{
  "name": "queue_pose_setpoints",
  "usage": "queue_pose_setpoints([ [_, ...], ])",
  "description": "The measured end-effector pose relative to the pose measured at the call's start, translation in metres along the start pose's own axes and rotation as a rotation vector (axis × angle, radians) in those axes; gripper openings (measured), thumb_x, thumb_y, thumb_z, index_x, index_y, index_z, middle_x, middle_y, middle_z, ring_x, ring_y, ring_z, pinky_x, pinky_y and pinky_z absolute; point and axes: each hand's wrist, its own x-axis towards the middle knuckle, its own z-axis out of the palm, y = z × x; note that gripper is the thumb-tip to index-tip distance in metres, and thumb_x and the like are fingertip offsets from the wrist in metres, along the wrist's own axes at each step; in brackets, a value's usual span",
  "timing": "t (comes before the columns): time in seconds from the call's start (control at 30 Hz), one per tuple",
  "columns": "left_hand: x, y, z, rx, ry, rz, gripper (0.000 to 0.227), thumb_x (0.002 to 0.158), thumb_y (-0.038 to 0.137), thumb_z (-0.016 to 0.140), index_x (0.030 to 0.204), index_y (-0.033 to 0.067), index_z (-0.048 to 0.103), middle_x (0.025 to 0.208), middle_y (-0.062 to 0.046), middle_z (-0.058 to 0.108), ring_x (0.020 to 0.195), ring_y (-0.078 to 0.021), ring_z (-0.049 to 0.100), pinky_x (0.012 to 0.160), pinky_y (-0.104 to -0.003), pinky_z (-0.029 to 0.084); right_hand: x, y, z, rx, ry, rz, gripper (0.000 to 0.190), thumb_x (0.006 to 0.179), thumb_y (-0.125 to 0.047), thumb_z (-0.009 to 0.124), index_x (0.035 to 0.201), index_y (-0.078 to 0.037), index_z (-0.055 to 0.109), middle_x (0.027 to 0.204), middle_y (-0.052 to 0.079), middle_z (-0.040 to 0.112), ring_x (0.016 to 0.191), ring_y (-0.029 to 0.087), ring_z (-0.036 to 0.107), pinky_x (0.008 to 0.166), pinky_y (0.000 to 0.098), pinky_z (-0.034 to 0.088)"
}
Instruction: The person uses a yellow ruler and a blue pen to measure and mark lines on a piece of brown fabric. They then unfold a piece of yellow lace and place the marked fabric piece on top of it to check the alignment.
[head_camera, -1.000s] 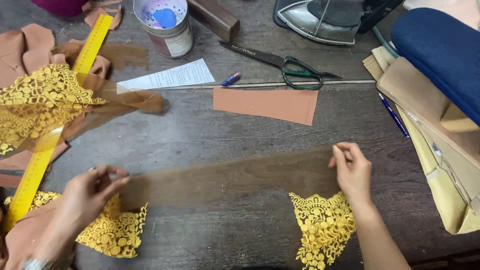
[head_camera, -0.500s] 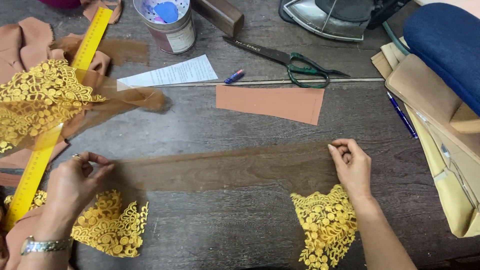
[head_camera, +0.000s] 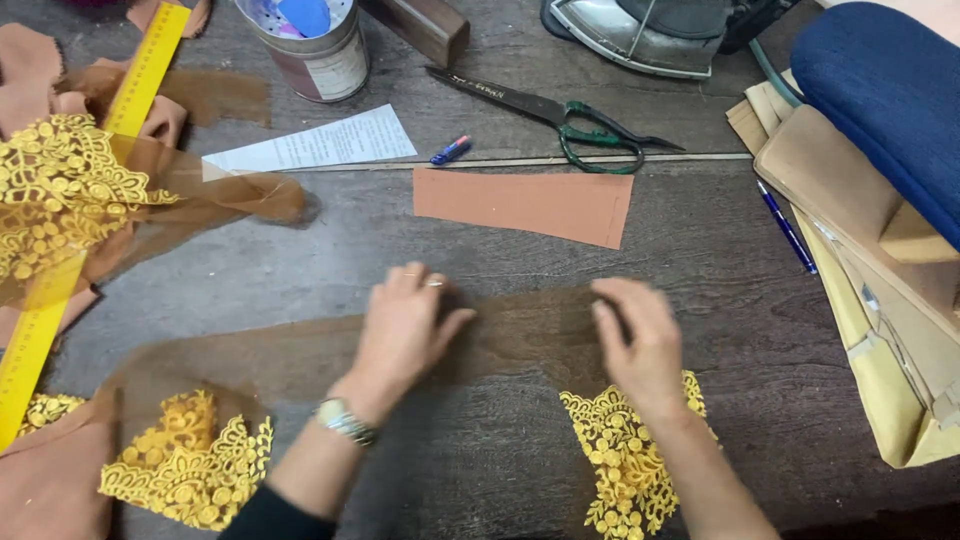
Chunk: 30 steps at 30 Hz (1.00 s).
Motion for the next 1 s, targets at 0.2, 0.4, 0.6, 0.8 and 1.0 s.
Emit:
queue_pose_setpoints([
  [0.2,0.022,0.018,0.022,-0.07,-0.131,0.004,0.019,0.076,0.028,0.075,0.084,0.0149,0.065,0.09,-0.004,0.058,0.096,-0.0291,0.057,0.08,-0.04,0.046,-0.013,-0.019,0.017,-0.096,-0.311,-0.09,0.052,0.097,-0.018,0.048,0.146,-0.01,0.038,0.153,0.016,0.035,0.138,0.042,0.027,0.107,0.0677,0.011],
  [0.4,0.028,0.023,0.012,-0.296,-0.274,-0.137,0.011,0.078,0.019,0.072,0.084,0.0145,0.063,0.079,-0.008,0.067,0.088,-0.0325,0.067,0.075,-0.041,0.054,-0.013,-0.006,0.029,-0.348,-0.481,-0.007,0.057,0.1,-0.038,0.032,0.153,-0.019,0.021,0.162,0.01,0.005,0.144,0.04,0.004,0.107,0.0694,0.0],
  [0.6,0.032,0.012,0.016,-0.397,-0.228,-0.183,0.021,0.076,0.016,0.074,0.094,0.0153,0.064,0.077,-0.006,0.064,0.085,-0.0322,0.067,0.073,-0.043,0.055,-0.011,-0.001,0.033,-0.35,-0.439,-0.002,0.057,0.101,-0.039,0.032,0.153,-0.019,0.021,0.162,0.011,0.005,0.145,0.04,0.004,0.108,0.0686,-0.001],
  [0.8,0.025,0.016,0.01,-0.232,-0.162,-0.16,0.014,0.082,0.017,0.069,0.095,0.0135,0.068,0.08,-0.006,0.062,0.082,-0.0309,0.068,0.071,-0.042,0.056,-0.013,0.006,0.038,-0.402,-0.447,-0.019,0.06,0.099,-0.044,0.031,0.154,-0.023,0.016,0.163,0.007,0.0,0.146,0.037,-0.001,0.107,0.0695,0.0],
  [1.0,-0.004,0.017,0.037,0.113,0.191,0.112,0.034,0.083,0.021,0.066,0.116,0.0158,0.057,0.11,-0.005,0.052,0.1,-0.0264,0.054,0.083,-0.04,0.044,-0.009,-0.003,0.031,-0.326,-0.463,0.036,0.06,0.099,-0.043,0.031,0.154,-0.023,0.016,0.163,0.006,-0.001,0.145,0.038,-0.002,0.105,0.0724,-0.003],
])
